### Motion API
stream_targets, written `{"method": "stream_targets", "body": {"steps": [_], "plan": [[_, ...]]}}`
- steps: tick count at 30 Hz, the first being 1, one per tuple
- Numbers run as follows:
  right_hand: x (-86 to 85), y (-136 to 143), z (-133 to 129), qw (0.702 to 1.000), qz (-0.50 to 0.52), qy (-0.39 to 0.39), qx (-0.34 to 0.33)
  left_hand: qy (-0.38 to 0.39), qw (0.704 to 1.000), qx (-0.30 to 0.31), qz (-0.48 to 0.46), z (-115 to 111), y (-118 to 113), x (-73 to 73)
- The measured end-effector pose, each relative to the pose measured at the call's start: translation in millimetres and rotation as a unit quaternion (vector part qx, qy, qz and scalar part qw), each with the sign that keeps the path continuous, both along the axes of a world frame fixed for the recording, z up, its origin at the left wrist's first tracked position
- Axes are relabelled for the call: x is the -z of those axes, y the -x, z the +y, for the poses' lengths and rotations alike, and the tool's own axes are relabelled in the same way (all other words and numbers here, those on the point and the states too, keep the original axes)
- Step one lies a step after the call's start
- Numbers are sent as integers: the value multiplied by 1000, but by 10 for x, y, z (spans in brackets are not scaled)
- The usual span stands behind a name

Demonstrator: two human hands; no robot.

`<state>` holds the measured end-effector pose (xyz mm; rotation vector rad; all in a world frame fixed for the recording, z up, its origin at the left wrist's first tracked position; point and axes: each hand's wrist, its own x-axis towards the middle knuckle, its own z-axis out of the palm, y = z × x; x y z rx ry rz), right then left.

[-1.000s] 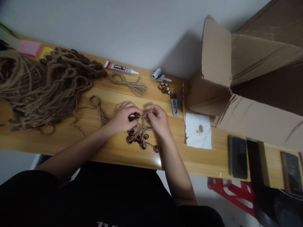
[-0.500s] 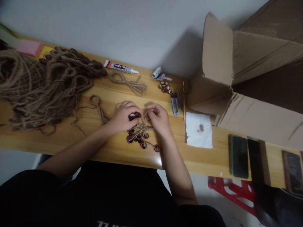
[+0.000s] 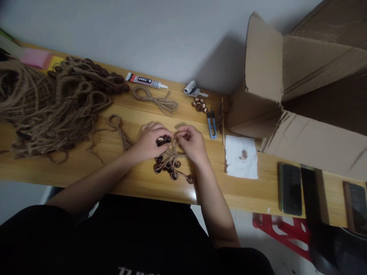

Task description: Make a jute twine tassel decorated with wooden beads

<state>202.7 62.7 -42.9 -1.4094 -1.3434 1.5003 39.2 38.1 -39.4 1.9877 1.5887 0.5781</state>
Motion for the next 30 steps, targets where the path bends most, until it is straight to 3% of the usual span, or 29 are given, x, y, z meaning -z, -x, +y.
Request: {"method": "stream_targets", "body": {"steps": [16,30], "plan": [[51,-28,6,999,4,-31,-20,-12,999,28,-19,-20,-28,-16],[-19,-5,-24,1000,12,-19,-17,-9,1000,18,-18,-11,-43,-9]]}}
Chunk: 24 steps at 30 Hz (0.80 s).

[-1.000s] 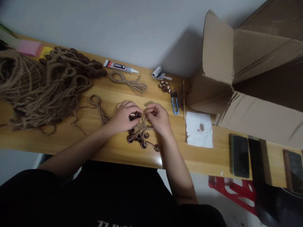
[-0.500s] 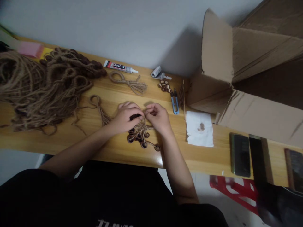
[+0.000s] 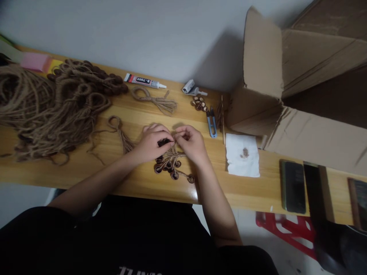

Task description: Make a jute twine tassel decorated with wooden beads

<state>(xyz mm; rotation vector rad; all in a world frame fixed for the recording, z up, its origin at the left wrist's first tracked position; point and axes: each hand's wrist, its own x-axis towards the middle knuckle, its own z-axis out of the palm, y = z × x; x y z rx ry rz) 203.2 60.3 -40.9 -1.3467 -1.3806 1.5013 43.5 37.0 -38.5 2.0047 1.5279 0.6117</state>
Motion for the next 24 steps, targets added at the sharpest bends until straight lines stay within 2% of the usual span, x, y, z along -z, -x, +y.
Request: {"method": "stream_targets", "body": {"steps": [6,17,24], "plan": [[-44,-3,-22,1000,-2,-5,7,0,1000,-1,5,-2,1,6],[-26,-11,-15,1000,13,-4,9,-6,1000,2,13,3,8,32],[-23,-22,-17,1000,6,-6,-17,-14,1000,5,20,-3,12,42]]}}
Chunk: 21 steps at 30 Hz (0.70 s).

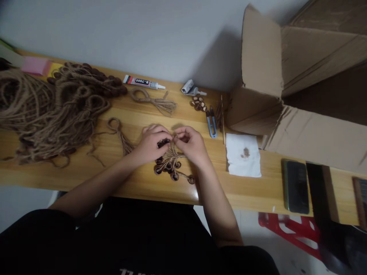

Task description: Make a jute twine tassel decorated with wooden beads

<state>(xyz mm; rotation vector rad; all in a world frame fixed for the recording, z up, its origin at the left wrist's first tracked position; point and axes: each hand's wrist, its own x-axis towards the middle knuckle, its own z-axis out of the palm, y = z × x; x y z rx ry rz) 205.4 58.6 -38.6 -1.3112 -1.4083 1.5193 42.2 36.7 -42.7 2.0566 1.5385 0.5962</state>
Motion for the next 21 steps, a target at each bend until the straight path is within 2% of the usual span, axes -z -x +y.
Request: {"method": "stream_targets", "body": {"steps": [8,21], "plan": [[5,-1,-3,1000,0,3,-10,-27,1000,-15,-3,5,22,39],[26,0,1,1000,5,14,-6,-11,1000,-21,-17,-6,0,-13]]}}
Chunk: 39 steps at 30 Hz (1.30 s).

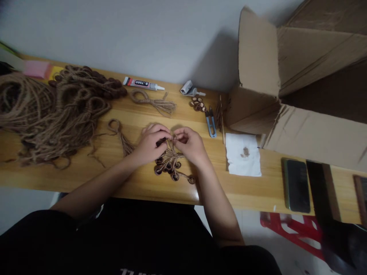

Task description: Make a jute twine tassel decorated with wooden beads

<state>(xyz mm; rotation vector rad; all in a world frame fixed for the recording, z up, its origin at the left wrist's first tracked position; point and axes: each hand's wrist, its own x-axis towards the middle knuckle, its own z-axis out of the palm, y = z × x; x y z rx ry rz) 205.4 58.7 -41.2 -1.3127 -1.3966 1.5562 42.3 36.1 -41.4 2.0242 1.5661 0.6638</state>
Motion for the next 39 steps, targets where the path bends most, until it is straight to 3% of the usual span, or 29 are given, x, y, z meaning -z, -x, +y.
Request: {"method": "stream_targets", "body": {"steps": [11,39], "plan": [[11,4,-4,1000,7,5,-15,-22,997,-18,-73,29,-7,11],[-103,40,-25,997,-20,66,17,-29,997,-11,-69,22,4,45]]}}
